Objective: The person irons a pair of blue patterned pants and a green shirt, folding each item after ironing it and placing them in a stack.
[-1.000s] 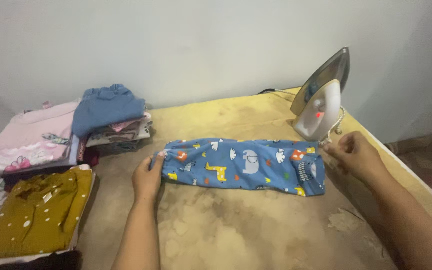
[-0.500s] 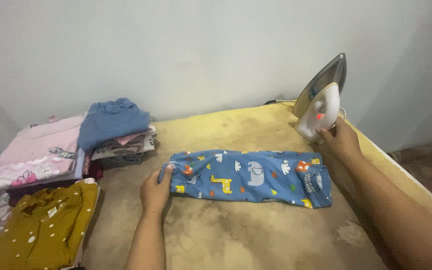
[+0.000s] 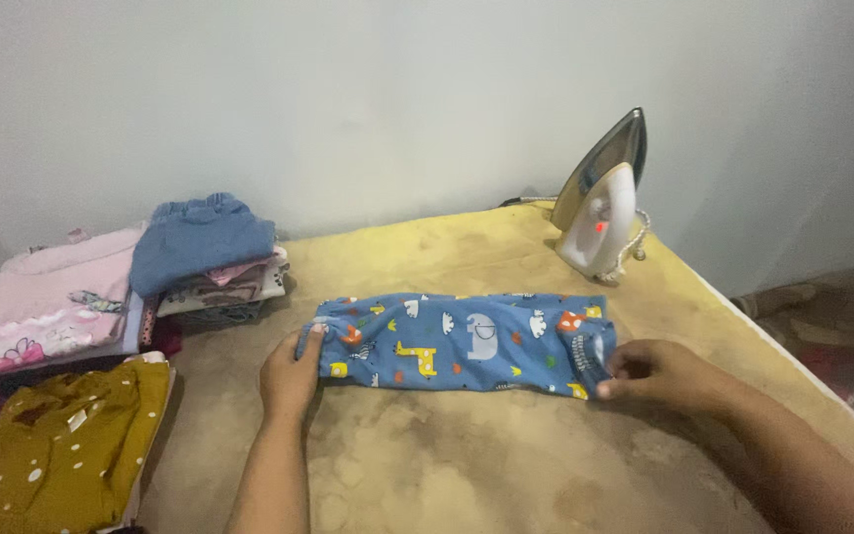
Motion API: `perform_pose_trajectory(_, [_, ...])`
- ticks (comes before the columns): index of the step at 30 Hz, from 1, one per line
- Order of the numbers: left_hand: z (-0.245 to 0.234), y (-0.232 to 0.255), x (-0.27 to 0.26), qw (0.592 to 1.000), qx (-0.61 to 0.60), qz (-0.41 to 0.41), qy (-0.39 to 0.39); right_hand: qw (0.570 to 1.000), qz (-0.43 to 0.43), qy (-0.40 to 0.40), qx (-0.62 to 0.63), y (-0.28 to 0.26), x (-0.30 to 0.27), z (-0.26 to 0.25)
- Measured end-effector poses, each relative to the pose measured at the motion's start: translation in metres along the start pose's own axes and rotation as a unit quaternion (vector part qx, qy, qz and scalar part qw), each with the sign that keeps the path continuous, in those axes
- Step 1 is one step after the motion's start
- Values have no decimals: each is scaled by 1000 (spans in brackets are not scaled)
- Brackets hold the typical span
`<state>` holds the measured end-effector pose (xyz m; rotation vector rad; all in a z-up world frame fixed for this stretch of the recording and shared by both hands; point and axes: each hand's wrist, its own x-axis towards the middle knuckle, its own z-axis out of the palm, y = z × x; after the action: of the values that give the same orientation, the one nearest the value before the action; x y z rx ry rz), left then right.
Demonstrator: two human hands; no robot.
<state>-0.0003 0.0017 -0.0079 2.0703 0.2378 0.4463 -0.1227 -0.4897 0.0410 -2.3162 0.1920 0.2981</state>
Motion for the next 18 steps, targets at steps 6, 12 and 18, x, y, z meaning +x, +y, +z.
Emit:
perform_pose_trajectory(6, [-22,32,-15,943,-315,-98,-43,995,19,12,102,-13,-16,-14])
perform_pose_trajectory(12, [-89,101,-5,953,-288,-73,-60,944,-46,177,274,-68,-52,-87])
perform_pose_trajectory(18, [-150,175,10,892,-399,-92,-189,915,-141,191,327,-113,-79,-135])
